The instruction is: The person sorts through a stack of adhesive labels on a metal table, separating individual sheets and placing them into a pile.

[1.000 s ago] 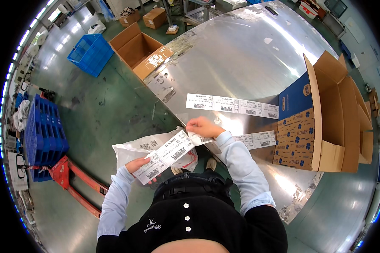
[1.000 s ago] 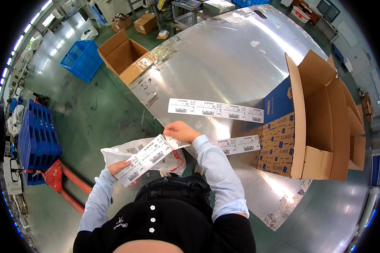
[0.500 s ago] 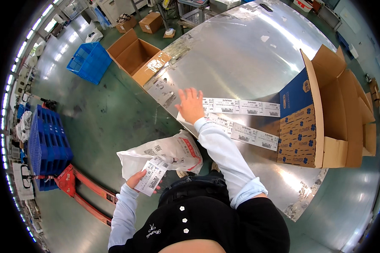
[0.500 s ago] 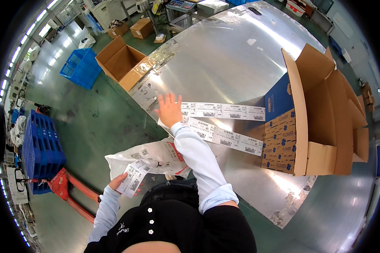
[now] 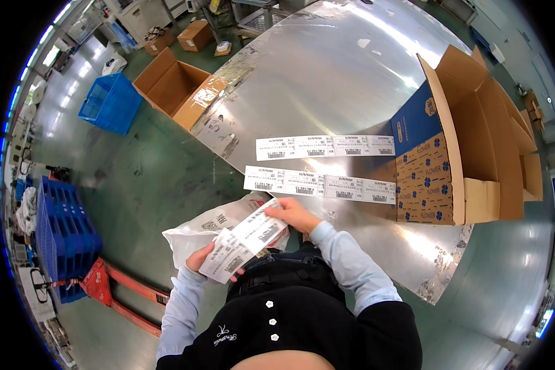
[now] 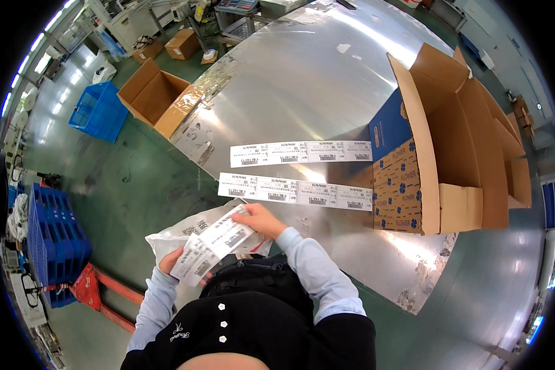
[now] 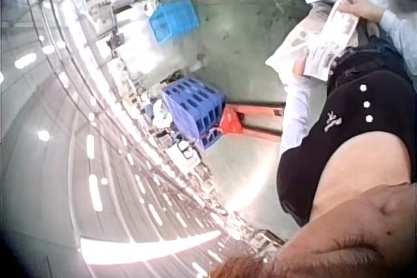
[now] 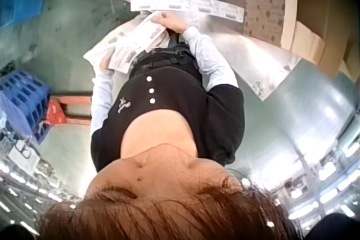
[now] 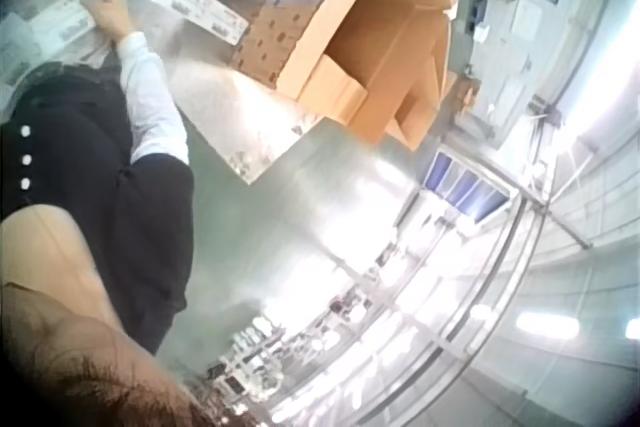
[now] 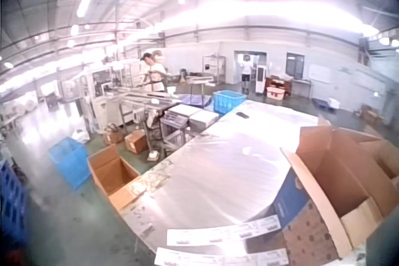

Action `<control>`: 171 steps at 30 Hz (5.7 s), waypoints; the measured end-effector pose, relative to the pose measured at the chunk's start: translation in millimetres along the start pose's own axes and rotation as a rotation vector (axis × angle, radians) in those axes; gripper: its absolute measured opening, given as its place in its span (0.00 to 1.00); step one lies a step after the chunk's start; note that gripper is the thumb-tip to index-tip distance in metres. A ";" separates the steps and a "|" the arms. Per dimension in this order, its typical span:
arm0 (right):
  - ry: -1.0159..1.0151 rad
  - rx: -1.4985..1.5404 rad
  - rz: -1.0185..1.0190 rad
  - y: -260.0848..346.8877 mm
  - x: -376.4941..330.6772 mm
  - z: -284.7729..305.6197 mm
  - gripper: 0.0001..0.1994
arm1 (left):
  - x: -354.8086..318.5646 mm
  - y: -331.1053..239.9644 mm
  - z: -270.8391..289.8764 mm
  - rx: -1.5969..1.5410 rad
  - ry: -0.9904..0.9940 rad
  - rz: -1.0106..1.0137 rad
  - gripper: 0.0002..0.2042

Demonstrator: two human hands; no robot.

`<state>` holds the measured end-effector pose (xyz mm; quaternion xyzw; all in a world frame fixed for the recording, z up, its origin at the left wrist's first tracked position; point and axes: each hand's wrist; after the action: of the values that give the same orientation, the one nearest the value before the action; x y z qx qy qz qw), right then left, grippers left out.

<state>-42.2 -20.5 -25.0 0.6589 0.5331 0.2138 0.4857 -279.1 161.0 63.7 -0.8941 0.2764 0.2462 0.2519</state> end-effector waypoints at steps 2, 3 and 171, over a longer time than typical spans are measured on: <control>-0.165 -0.180 0.128 8.6 -27.4 21.3 0.12 | 14.4 -3.1 4.7 -0.009 -0.076 0.007 0.34; -0.246 -0.219 0.127 14.4 -41.5 30.6 0.12 | 22.9 10.4 52.7 -0.056 -0.272 -0.009 0.31; -0.923 -1.094 0.438 -24.5 -29.3 81.1 0.20 | 37.3 12.3 -23.1 0.073 0.053 -0.067 0.41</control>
<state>0.5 -81.5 -74.7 0.4371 -0.0506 0.2422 0.8647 -252.6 124.8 55.5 -0.8993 0.2616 0.2037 0.2852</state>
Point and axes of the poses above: each hand's wrist, its own x-axis towards the middle knuckle, its own z-axis out of the back of the hand, y = z × x, and after that the axes turned 9 degrees about z, right-handed
